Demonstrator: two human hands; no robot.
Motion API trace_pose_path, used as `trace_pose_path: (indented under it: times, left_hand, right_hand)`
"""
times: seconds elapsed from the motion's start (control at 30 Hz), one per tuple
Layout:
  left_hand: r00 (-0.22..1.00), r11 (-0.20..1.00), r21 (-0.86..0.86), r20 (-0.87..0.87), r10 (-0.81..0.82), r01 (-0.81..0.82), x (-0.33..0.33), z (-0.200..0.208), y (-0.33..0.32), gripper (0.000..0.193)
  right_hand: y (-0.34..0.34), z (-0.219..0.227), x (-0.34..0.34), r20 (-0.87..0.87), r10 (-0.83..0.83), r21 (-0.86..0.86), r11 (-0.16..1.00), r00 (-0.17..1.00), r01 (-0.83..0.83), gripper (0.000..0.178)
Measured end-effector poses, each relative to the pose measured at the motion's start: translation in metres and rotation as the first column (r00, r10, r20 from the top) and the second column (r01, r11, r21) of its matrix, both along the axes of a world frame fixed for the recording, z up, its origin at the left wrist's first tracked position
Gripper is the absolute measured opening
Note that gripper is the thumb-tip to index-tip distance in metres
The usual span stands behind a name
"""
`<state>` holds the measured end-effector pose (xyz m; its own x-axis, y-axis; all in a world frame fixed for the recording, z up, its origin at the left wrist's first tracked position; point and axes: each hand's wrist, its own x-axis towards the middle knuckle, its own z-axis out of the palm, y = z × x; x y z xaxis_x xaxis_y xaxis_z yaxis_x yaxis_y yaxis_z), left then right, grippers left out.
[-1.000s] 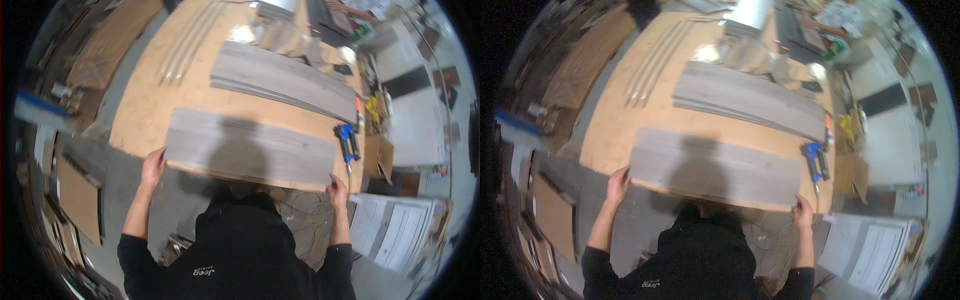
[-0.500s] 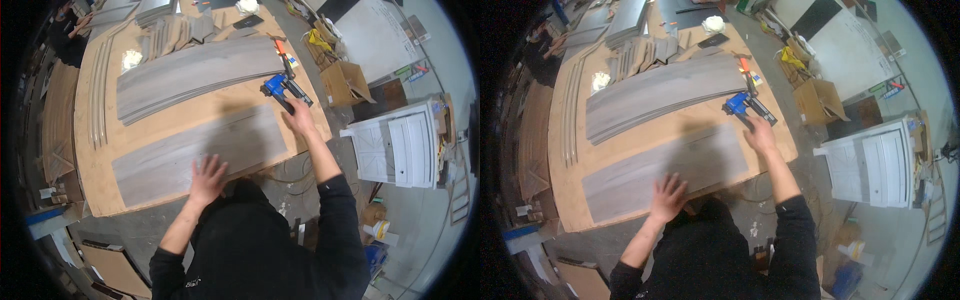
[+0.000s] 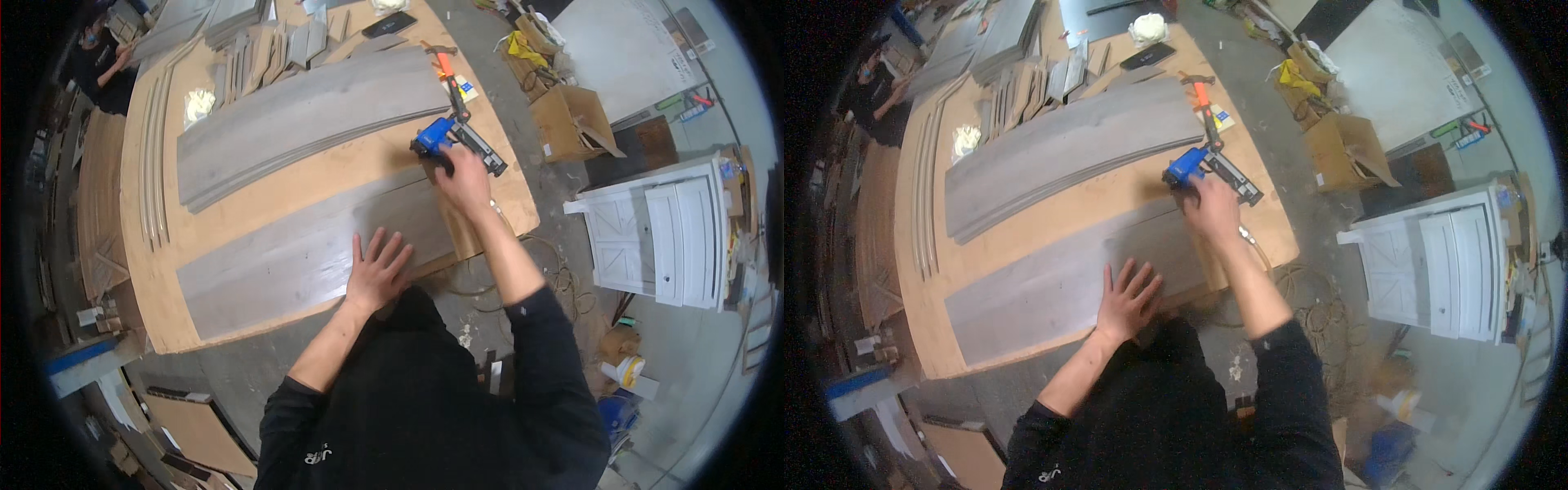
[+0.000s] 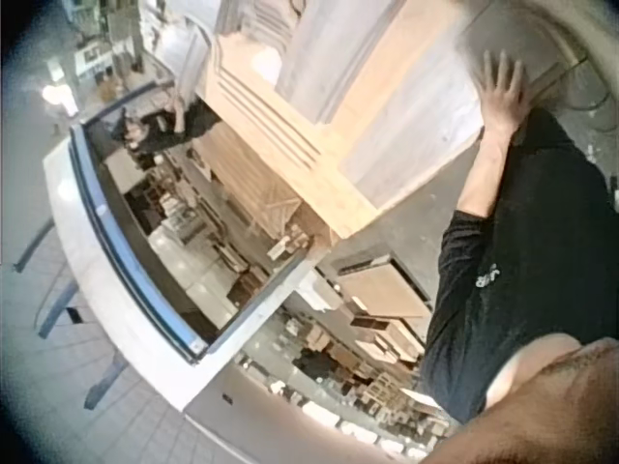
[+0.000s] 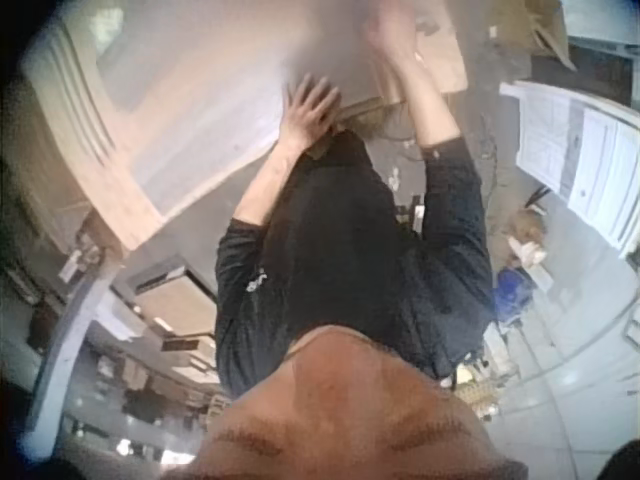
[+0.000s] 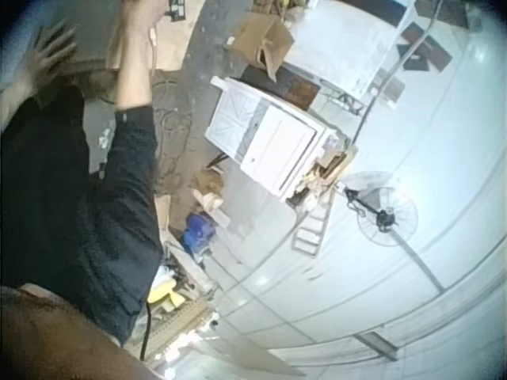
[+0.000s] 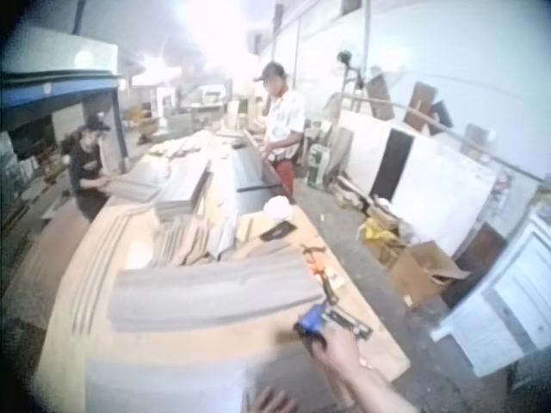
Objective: Assembling wooden furniture panels using a nail gun, hammer, and glue.
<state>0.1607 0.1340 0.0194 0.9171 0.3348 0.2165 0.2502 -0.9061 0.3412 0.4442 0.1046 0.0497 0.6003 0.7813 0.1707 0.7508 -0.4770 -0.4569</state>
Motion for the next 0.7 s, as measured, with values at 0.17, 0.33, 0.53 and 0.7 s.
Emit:
trace_pose_path:
  times: [0.17,0.33,0.53,0.7]
  left_hand:
    - [0.999,0.999,-0.039,-0.053,-0.009,0.007,0.001,0.007,0.002,0.065]
    - [0.995,0.982,-0.172,-0.075,0.072,-0.084,-0.031,0.006,0.020,0.055]
    - [0.736,0.735,-0.045,-0.070,0.674,-0.677,-0.213,-0.002,0.099,0.044]
    - [0.233,0.235,-0.003,-0.128,0.964,-0.972,-0.398,-0.008,0.143,0.038]
  right_hand:
    - [-0.086,-0.011,-0.064,-0.471,-0.133,-0.091,0.991,0.872,0.101,0.034]
    - [-0.099,-0.026,-0.060,-0.516,-0.144,-0.098,0.989,0.845,0.109,0.030]
    - [-0.099,-0.033,-0.049,-0.518,-0.097,-0.139,0.990,0.850,0.029,0.025]
    - [-0.104,-0.033,-0.046,-0.671,-0.201,-0.159,0.979,0.713,0.126,0.013]
